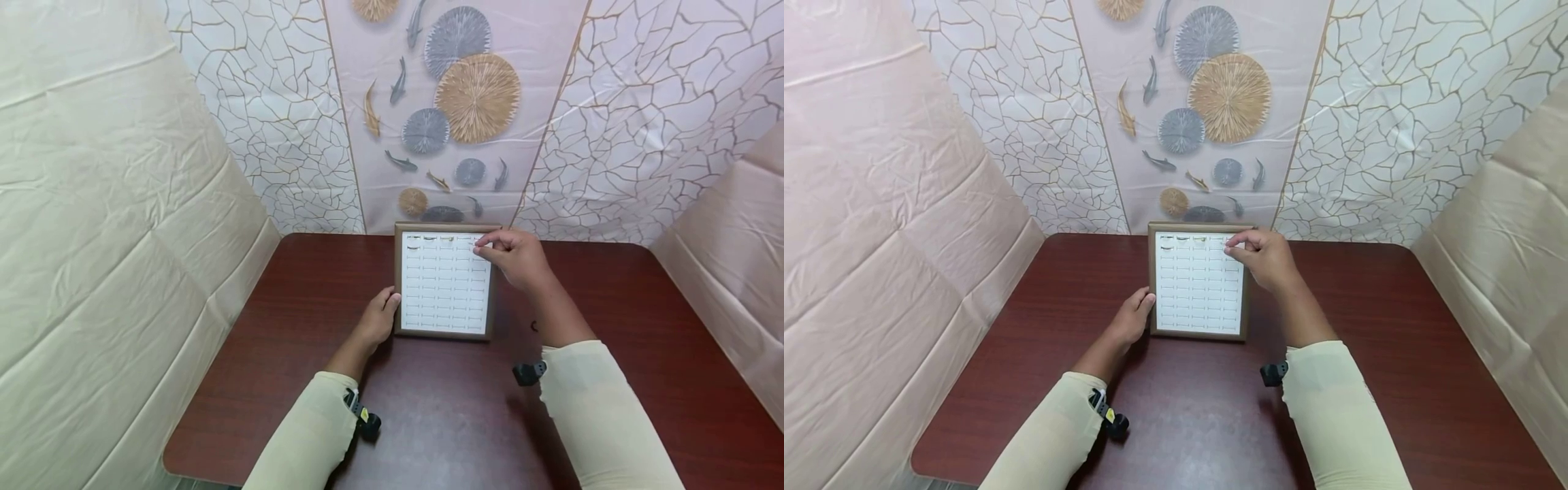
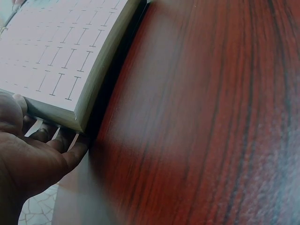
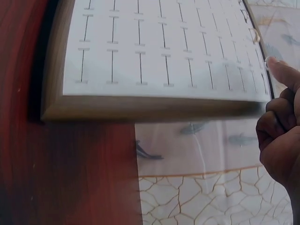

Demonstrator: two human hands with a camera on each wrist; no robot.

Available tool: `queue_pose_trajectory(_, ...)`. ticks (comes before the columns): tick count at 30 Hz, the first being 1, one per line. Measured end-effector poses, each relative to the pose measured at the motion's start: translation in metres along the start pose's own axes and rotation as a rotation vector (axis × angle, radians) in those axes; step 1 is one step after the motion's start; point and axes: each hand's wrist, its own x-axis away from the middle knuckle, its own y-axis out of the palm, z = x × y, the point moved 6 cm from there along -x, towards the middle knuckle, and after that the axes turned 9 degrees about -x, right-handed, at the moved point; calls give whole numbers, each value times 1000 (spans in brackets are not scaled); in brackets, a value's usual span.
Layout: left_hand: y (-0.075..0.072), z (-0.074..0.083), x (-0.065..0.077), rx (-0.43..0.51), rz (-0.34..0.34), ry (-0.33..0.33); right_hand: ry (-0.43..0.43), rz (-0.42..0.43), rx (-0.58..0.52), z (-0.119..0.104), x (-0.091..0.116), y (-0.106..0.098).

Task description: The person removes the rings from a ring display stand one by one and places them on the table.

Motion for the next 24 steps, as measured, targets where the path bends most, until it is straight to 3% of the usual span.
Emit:
queue_pose_trajectory(7, 1, -1, 0, -13, -6, -11, -28, 35, 0, 11, 13, -24)
queue_pose_trajectory(16, 1, 0, 0, -18, -13, -9, 40, 101, 76, 28, 26, -51)
queue_pose_trajectory(24, 1, 1, 1, -22, -21, -14, 125, 43, 144, 56, 34, -65)
